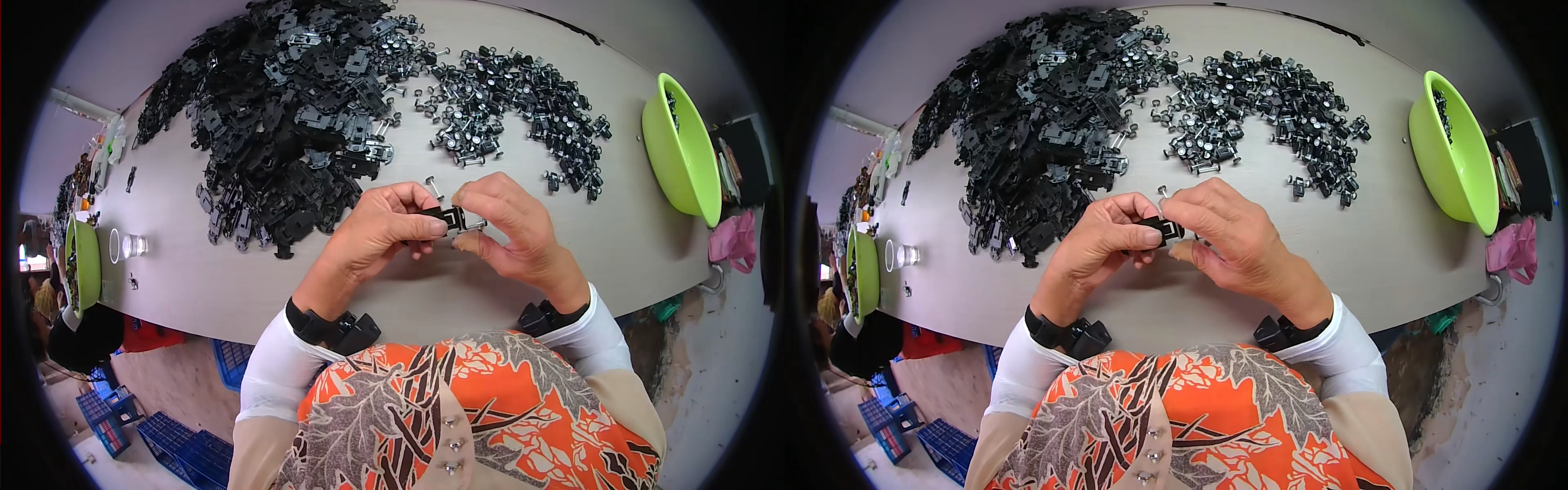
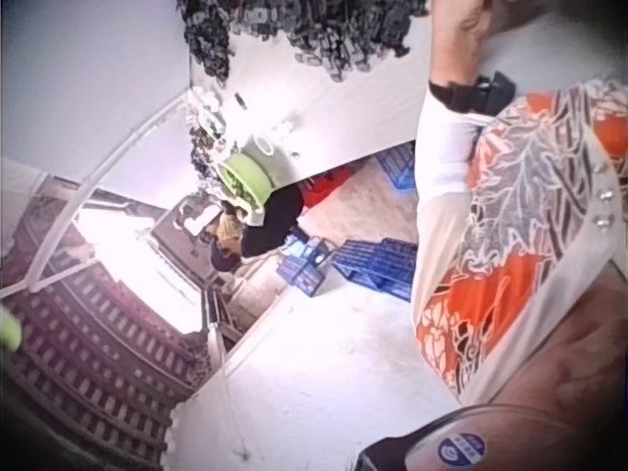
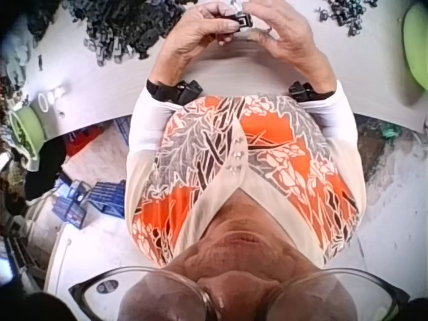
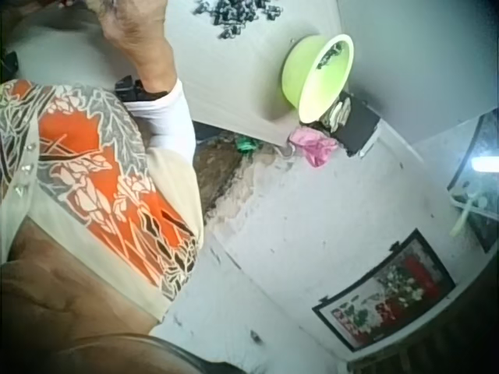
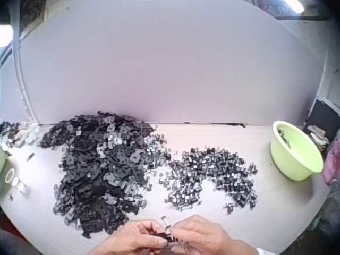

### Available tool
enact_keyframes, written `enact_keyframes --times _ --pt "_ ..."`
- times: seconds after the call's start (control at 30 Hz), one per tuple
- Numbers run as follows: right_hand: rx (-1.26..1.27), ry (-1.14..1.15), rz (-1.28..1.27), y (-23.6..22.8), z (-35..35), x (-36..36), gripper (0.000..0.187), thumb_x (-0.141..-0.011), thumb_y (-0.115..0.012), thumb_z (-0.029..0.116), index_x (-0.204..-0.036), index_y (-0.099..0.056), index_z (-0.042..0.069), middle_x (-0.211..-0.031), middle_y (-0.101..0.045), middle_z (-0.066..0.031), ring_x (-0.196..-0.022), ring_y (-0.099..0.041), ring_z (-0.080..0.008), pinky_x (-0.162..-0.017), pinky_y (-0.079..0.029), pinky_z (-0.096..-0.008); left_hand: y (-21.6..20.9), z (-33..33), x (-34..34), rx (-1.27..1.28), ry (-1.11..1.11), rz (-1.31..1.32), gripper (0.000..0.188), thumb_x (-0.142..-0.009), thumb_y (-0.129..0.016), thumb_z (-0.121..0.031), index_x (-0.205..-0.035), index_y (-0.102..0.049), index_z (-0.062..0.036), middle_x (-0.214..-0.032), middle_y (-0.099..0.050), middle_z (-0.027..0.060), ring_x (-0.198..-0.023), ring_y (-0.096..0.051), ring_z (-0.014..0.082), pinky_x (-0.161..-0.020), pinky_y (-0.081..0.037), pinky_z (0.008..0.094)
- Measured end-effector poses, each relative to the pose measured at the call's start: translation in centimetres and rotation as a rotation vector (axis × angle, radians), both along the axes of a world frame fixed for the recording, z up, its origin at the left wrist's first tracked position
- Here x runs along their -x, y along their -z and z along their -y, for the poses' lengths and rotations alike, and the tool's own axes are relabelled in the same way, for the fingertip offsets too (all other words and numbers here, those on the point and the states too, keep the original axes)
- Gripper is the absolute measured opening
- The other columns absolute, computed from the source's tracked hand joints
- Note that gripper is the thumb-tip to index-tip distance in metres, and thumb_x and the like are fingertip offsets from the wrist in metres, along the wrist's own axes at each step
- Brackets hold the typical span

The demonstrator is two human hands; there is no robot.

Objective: The person assembles small metal bolts into black plastic clips by hand. They repeatedly pick up a bolt and a clip, insert the bolt into the clip, and place the assembled unit on the table.

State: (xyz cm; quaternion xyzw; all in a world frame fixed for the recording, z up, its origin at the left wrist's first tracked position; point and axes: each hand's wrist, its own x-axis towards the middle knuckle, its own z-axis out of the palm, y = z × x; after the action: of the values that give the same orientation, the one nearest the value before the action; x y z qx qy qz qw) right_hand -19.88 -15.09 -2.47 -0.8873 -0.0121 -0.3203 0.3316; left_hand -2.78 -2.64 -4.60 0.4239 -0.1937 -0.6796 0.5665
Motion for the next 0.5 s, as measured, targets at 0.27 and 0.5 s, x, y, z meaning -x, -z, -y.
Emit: enact_keyframes --times 0.27,0.5 --pt "0.068 0.051 -0.068 0.0 -1.0 0.0 0.047 -0.065 -0.074 0.001 -0.109 -0.058 0.003 -0.094 -0.06 -0.0084 -0.081 -0.059 -0.0265 -0.067 -0.05 -0.0341 0.5 -0.2 0.5 -0.025 -0.006 -0.106 0.015 -0.085 -0.069 -0.02 -0.086 -0.062 -0.006 -0.074 -0.062 0.0017 -0.058 -0.057 0.0088 -0.05 -0.043 0.0199" --pt "0.017 -0.024 -0.04 1.2 -1.6 0.4 0.044 -0.066 -0.074 0.001 -0.107 -0.057 0.003 -0.091 -0.058 -0.008 -0.078 -0.059 -0.0262 -0.065 -0.05 -0.0338 1.0 -0.5 1.2 -0.006 0.012 -0.196 0.015 -0.087 -0.067 -0.02 -0.087 -0.061 -0.006 -0.075 -0.062 0.0021 -0.058 -0.057 0.0089 -0.051 -0.043 0.0202"
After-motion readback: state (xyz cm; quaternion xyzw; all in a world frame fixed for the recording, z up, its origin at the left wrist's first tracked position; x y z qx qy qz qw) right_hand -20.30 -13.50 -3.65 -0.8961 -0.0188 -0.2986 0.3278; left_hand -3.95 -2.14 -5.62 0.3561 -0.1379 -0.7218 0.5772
